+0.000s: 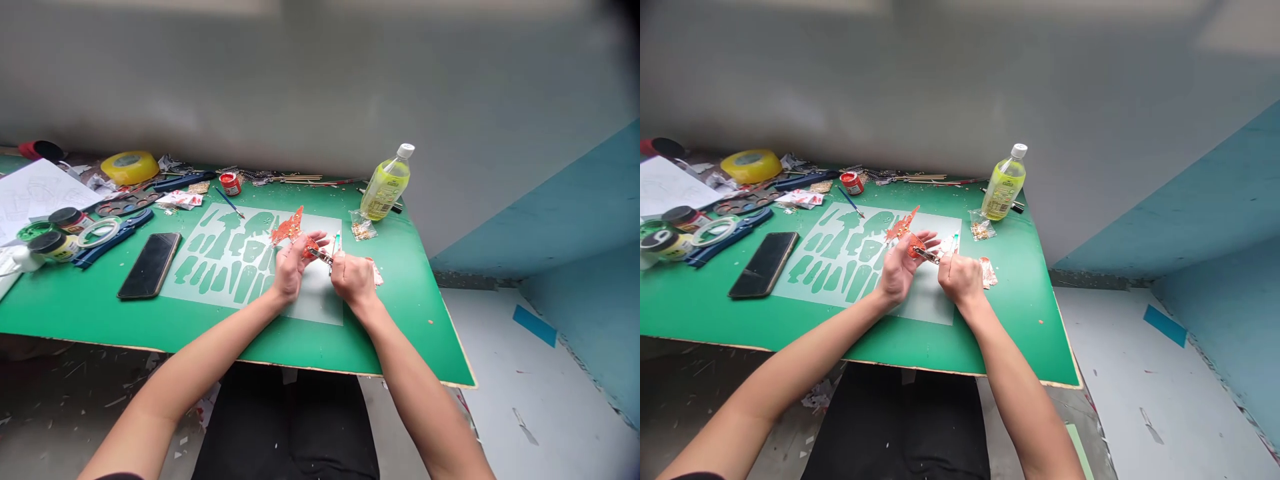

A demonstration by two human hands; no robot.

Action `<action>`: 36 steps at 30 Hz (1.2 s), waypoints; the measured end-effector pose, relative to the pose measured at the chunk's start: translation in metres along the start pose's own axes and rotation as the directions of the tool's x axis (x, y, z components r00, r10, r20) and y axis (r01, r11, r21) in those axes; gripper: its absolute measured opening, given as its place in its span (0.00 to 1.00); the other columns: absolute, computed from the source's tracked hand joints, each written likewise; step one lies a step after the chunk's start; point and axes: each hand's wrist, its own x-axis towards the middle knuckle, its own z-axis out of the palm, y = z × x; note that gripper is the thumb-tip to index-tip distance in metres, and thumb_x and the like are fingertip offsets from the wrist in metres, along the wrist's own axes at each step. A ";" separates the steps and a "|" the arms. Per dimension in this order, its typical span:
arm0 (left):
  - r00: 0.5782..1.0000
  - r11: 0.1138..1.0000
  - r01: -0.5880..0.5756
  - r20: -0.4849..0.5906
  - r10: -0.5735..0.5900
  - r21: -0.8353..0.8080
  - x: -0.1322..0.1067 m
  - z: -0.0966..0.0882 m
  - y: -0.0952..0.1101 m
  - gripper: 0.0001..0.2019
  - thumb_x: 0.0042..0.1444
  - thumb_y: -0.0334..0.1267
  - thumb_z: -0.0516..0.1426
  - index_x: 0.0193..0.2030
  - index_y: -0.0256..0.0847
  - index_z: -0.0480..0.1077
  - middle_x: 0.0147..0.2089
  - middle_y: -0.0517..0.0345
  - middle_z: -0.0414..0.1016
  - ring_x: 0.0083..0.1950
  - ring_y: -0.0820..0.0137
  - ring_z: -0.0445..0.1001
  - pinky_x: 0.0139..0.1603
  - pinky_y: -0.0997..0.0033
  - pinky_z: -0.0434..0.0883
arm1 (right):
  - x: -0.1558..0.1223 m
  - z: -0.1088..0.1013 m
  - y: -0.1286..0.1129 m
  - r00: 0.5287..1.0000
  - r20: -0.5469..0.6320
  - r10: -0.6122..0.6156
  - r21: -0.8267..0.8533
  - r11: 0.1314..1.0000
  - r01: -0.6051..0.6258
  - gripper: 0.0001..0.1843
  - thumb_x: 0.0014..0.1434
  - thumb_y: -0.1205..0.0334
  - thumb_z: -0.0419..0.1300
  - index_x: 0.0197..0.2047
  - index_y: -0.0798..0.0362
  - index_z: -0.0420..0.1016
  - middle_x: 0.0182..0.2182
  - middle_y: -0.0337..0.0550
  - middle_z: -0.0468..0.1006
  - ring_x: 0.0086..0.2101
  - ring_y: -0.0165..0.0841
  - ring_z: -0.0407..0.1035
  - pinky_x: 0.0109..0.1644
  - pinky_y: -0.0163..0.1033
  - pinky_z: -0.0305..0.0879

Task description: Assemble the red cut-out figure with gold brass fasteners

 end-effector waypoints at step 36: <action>0.953 0.948 0.090 0.252 -0.171 0.306 -0.011 0.008 -0.020 0.47 0.39 0.44 0.78 0.67 0.41 0.68 0.66 0.40 0.74 0.70 0.43 0.70 0.74 0.40 0.65 | 0.005 0.026 -0.015 0.971 0.239 -0.009 -0.027 1.000 0.016 0.17 0.68 0.69 0.48 0.33 0.54 0.77 0.30 0.49 0.80 0.27 0.35 0.65 0.32 0.40 0.49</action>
